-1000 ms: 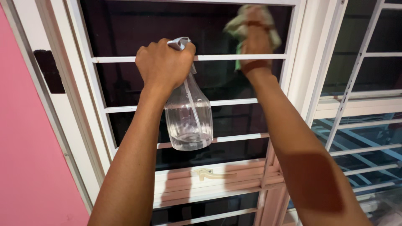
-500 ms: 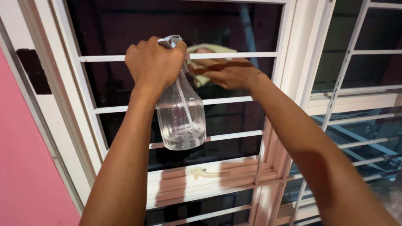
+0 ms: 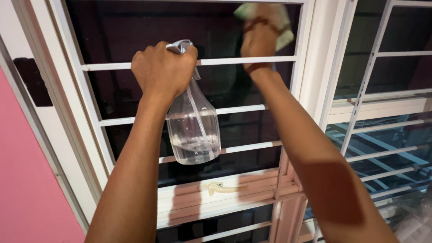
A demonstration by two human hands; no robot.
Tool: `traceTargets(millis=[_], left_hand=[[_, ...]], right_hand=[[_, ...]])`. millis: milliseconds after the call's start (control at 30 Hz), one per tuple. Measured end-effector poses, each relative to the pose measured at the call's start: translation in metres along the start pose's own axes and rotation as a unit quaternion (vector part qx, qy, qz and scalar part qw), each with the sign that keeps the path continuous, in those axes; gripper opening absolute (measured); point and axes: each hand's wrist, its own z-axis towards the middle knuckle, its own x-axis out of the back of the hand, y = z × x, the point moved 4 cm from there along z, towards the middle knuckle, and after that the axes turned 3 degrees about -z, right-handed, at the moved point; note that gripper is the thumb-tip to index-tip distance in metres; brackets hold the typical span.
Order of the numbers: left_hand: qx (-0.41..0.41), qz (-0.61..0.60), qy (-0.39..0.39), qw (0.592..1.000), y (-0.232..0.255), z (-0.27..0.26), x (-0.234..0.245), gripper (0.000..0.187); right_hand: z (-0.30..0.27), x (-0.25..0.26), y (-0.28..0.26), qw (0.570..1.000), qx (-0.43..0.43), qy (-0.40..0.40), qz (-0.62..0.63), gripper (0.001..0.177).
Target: The person cleans a window using a spray bottle and a cloth. They repeatedly spray the glass and wipe it with the cloth, working across multiple panes of a white-framed window.
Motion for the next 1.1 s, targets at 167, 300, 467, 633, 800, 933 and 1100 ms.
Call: traceTargets(millis=[167, 300, 467, 633, 800, 933, 1100], left_hand=[[-0.010, 0.005, 0.009, 1.000, 0.001, 0.001, 0.000, 0.051], [0.010, 0.011, -0.003, 1.000, 0.001, 0.002, 0.001, 0.050], [-0.006, 0.021, 0.016, 1.000, -0.001, 0.002, -0.002, 0.053], [0.024, 0.016, -0.002, 1.000, -0.001, 0.004, 0.000, 0.054], [0.032, 0.007, -0.017, 0.999, 0.002, 0.002, 0.003, 0.054], [0.030, -0.005, -0.023, 0.999, -0.007, 0.005, -0.005, 0.053], [-0.026, -0.013, 0.052, 0.998, -0.015, 0.011, 0.007, 0.048]], right_hand=[[-0.050, 0.049, -0.044, 0.927, 0.356, -0.115, 0.007, 0.066], [-0.071, 0.068, -0.044, 0.900, 0.408, -0.151, -0.012, 0.061], [-0.048, 0.051, -0.023, 0.964, 0.254, -0.083, 0.000, 0.071], [-0.024, 0.039, -0.031, 0.980, 0.166, 0.102, 0.044, 0.066], [-0.004, 0.026, -0.053, 0.989, 0.052, -0.135, 0.013, 0.038], [-0.031, 0.059, -0.076, 0.905, 0.421, -0.064, -0.015, 0.062], [-0.065, 0.061, -0.057, 0.729, 0.628, -0.194, -0.192, 0.091]])
